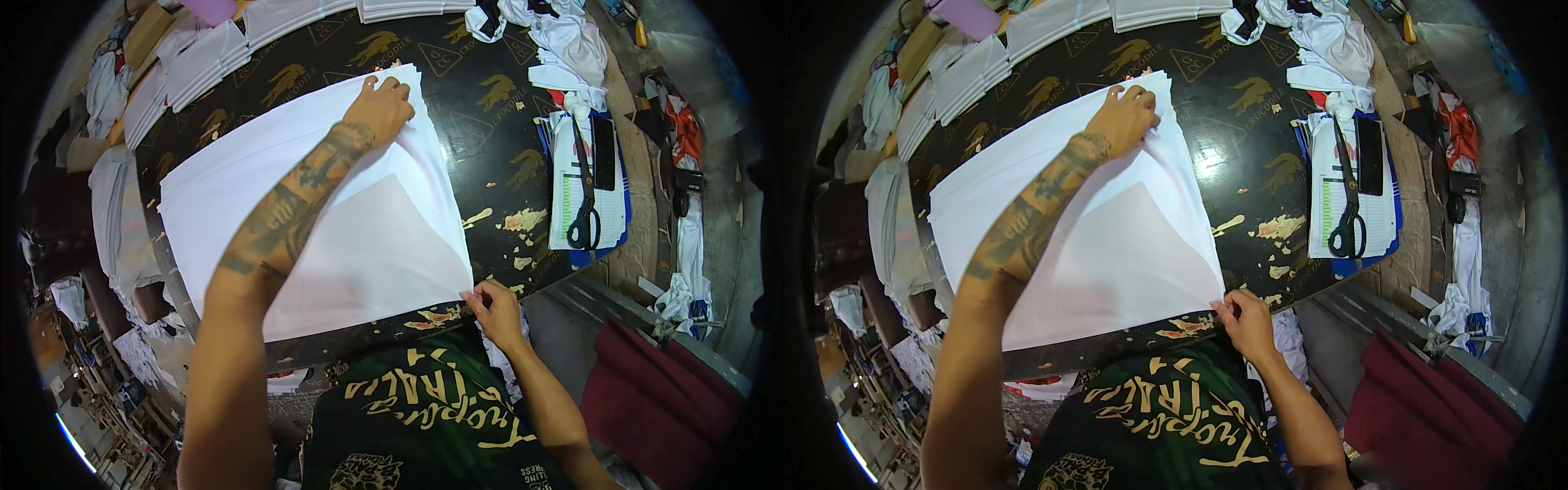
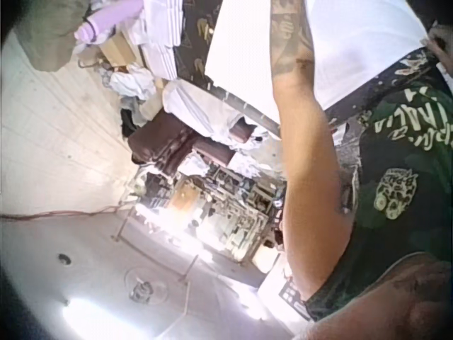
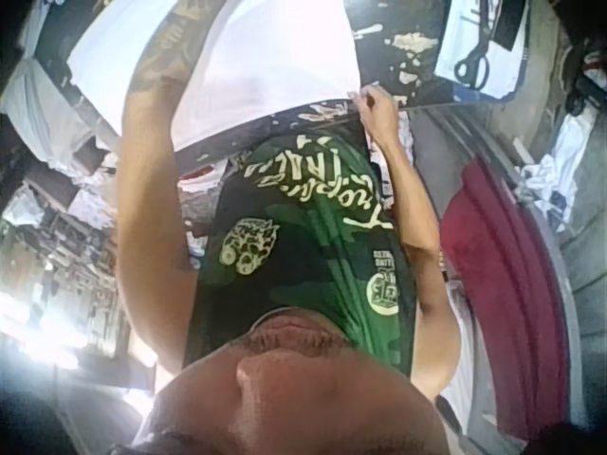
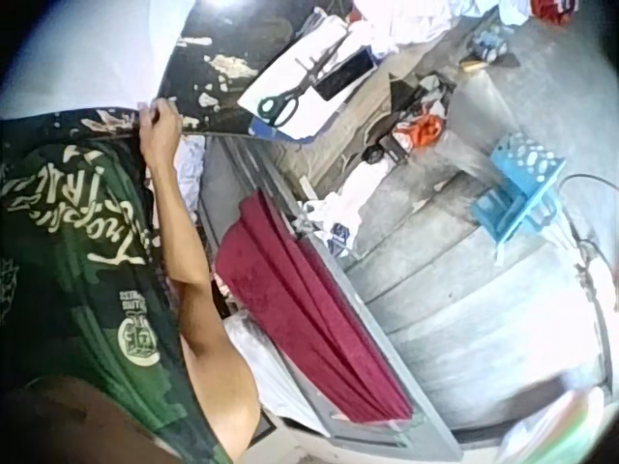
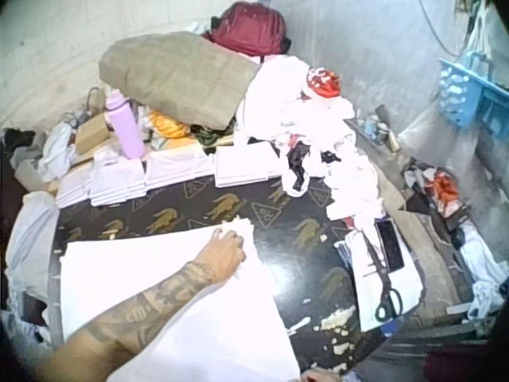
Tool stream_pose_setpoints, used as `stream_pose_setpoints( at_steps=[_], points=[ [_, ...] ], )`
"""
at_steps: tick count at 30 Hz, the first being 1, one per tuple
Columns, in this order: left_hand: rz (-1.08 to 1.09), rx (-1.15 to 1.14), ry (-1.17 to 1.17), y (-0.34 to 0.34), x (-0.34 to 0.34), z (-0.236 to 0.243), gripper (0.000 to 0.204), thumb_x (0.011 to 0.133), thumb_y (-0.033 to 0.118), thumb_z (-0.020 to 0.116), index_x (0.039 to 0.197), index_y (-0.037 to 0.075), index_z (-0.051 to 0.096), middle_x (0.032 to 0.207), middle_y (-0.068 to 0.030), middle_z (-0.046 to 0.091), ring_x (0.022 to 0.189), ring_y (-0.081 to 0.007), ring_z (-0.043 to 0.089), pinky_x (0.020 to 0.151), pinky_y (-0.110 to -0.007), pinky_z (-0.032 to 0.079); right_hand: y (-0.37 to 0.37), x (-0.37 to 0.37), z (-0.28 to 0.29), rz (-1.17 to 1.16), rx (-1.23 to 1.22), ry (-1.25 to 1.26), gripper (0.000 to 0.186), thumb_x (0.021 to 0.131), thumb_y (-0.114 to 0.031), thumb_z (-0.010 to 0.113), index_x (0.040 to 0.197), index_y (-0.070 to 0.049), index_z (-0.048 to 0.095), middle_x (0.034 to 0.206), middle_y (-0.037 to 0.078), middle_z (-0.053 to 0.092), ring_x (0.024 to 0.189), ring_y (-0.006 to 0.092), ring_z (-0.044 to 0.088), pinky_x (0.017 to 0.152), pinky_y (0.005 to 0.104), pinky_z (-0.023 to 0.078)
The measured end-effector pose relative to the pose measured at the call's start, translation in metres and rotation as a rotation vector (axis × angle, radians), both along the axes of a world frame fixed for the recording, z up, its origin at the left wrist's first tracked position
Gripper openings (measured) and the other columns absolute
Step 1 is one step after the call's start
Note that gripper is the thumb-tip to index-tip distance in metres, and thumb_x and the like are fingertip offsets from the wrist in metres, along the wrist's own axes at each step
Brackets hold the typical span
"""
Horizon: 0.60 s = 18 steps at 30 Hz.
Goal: The person repeatedly folds a red-and-white jersey on a table, uses shears to cut along the fold, and then unfolds the jersey to reveal the cut shape. This cycle is performed multiple times on the same garment.
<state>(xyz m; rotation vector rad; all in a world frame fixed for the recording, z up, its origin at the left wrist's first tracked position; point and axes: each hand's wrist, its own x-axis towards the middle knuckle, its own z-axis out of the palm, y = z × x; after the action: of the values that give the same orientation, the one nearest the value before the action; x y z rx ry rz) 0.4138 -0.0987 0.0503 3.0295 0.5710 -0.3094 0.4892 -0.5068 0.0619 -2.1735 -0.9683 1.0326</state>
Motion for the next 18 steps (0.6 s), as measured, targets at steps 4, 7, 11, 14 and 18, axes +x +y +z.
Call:
stream_pose_setpoints(
  at_steps=[4,7,11,14,18],
  points=[
    [0.283,-0.075,-0.692,-0.075,-0.055,0.008,0.052,0.087,0.004,0.071,0.138,0.009,0.062,0.134,-0.0140,0.061,0.136,-0.0355,0.051,0.116,-0.056,0.037,0.015,0.004,0.006,-0.040,0.018,0.055,0.033,0.091,-0.018,0.082,0.077,0.002,0.060,0.070,0.010,0.056,0.063,0.0208,0.052,0.061,0.0358,0.043],
    [0.428,-0.473,-0.801,-0.177,-0.122,0.012,0.035,0.084,0.009,0.076,0.116,0.007,0.063,0.117,-0.0144,0.062,0.105,-0.0340,0.058,0.094,-0.047,0.044,0.057,0.003,0.014,-0.039,0.005,0.066,0.038,0.093,-0.020,0.083,0.073,-0.002,0.057,0.065,-0.002,0.050,0.065,0.0070,0.044,0.058,0.0287,0.036],
    [0.618,-0.445,-0.657,-0.284,-0.220,-0.006,0.031,0.082,0.008,0.076,0.112,0.006,0.065,0.110,-0.0130,0.062,0.105,-0.0351,0.059,0.092,-0.046,0.046,0.101,0.003,0.031,-0.032,0.288,0.238,0.036,0.096,-0.024,0.080,0.076,0.001,0.062,0.062,0.002,0.053,0.061,0.0104,0.045,0.056,0.0327,0.039],
    [0.911,-0.280,-0.702,-0.306,-0.288,-0.021,0.027,0.082,0.003,0.071,0.109,0.006,0.067,0.107,-0.0115,0.062,0.107,-0.0347,0.059,0.093,-0.046,0.045,0.078,0.007,0.035,-0.057,0.184,0.196,0.036,0.096,-0.022,0.080,0.073,-0.001,0.060,0.065,-0.005,0.050,0.062,0.0061,0.042,0.055,0.0288,0.034],
    [1.010,-0.216,-0.617,-0.326,-0.330,-0.025,0.021,0.084,0.003,0.068,0.104,0.006,0.069,0.105,-0.0103,0.061,0.110,-0.0344,0.057,0.097,-0.046,0.043,0.007,0.013,0.004,-0.121,0.078,0.280,0.032,0.097,-0.020,0.080,0.075,-0.003,0.064,0.067,-0.007,0.051,0.063,0.0025,0.042,0.055,0.0251,0.034]
  ],
)
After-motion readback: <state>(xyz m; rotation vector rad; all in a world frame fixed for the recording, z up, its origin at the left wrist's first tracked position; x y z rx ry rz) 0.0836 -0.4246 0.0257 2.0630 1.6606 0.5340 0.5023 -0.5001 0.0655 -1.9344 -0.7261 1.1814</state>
